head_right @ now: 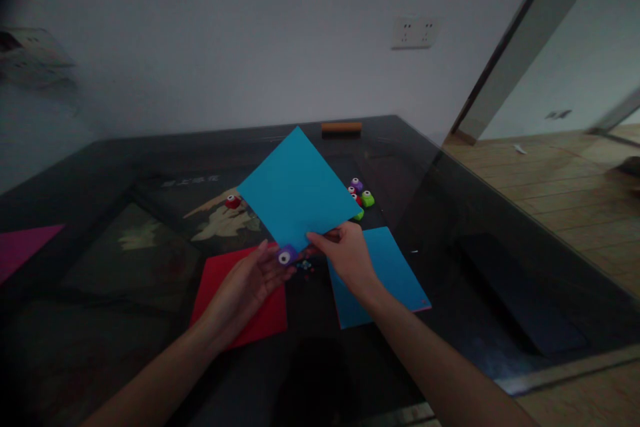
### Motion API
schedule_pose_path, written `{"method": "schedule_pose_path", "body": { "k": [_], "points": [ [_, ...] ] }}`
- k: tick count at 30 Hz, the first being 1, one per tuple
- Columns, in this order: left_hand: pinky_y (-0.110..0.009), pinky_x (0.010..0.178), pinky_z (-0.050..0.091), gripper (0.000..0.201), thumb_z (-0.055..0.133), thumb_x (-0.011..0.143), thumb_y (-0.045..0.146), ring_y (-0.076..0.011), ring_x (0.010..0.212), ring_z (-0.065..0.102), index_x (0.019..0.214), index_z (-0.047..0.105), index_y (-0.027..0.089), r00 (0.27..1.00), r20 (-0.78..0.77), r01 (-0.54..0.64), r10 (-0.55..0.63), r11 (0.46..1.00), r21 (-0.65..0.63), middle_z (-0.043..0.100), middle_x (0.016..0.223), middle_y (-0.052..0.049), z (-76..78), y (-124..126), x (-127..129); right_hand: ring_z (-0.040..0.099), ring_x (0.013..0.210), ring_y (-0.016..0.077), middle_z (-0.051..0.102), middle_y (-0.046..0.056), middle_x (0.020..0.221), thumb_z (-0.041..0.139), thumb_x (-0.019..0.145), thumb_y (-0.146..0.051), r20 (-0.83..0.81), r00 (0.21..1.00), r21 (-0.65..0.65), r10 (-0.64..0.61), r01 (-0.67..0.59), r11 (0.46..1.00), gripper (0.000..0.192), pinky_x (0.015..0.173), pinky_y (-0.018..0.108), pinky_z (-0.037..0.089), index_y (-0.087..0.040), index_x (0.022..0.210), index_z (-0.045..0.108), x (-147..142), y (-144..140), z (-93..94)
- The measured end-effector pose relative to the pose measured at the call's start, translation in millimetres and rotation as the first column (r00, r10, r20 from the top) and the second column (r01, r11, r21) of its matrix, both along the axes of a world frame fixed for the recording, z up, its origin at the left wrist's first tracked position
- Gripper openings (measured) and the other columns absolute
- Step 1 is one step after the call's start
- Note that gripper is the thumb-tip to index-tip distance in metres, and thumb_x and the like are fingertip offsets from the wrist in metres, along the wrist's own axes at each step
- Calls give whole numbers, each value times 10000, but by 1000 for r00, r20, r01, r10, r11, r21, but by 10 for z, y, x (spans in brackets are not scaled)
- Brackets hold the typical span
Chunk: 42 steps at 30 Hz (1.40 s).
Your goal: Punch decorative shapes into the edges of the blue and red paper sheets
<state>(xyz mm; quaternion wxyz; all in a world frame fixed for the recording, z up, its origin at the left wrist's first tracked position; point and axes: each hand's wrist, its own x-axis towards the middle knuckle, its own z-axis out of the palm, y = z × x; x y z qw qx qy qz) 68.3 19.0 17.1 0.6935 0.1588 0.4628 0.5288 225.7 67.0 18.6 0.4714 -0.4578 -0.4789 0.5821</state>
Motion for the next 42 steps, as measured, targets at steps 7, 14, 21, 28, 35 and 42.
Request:
{"method": "schedule_pose_path", "body": {
  "k": [7, 14, 21, 28, 35, 42],
  "points": [
    [-284, 694, 554, 242, 507, 892, 237, -184, 715, 700, 782, 676, 103, 1000, 11, 13, -13, 1000, 28, 737, 756, -101, -32, -5, -10, 663, 567, 164, 693, -2, 604, 755, 595, -225, -8, 1000, -6, -11, 11, 1000, 96, 622, 307, 564, -187, 638, 678, -12, 8, 15],
    [-273, 741, 545, 190, 708, 742, 291, -173, 746, 687, 798, 715, 110, 998, -1, 64, -65, 991, 121, 742, 818, -86, -85, -8, -27, 680, 618, 179, 726, 19, 700, 750, 595, -233, 8, 1000, 18, -8, 8, 1000, 118, 660, 326, 568, -186, 682, 686, -9, 12, -12],
    [-243, 726, 530, 291, 788, 639, 297, -150, 722, 672, 847, 724, 104, 993, -66, 111, -102, 983, 147, 737, 851, -91, -116, 3, -33, 684, 634, 189, 732, 29, 714, 762, 580, -268, 17, 1000, 16, -17, 17, 1000, 153, 667, 335, 568, -179, 679, 686, -4, 8, -36],
    [-260, 738, 523, 269, 789, 639, 219, -158, 737, 671, 866, 710, 99, 993, -81, 96, -87, 989, 115, 731, 878, -101, -79, -4, -15, 686, 653, 205, 730, 33, 713, 770, 576, -305, 32, 999, 26, -2, 1, 1000, 175, 677, 352, 564, -188, 673, 684, -12, -1, -10],
    [-255, 731, 526, 283, 798, 623, 230, -152, 724, 667, 856, 707, 98, 994, -70, 92, -85, 989, 119, 731, 844, -85, -88, 5, -15, 686, 649, 205, 726, 37, 697, 779, 564, -318, 43, 999, 16, -6, 5, 1000, 205, 680, 357, 557, -177, 682, 687, -9, 1, -7],
    [-260, 733, 519, 263, 779, 653, 224, -148, 715, 662, 867, 700, 94, 993, -79, 102, -93, 987, 122, 725, 856, -90, -86, -3, -18, 690, 658, 215, 728, 43, 696, 772, 576, -338, 81, 997, 32, -2, 0, 999, 202, 679, 357, 558, -176, 663, 688, -9, -5, 8]
  ]
}}
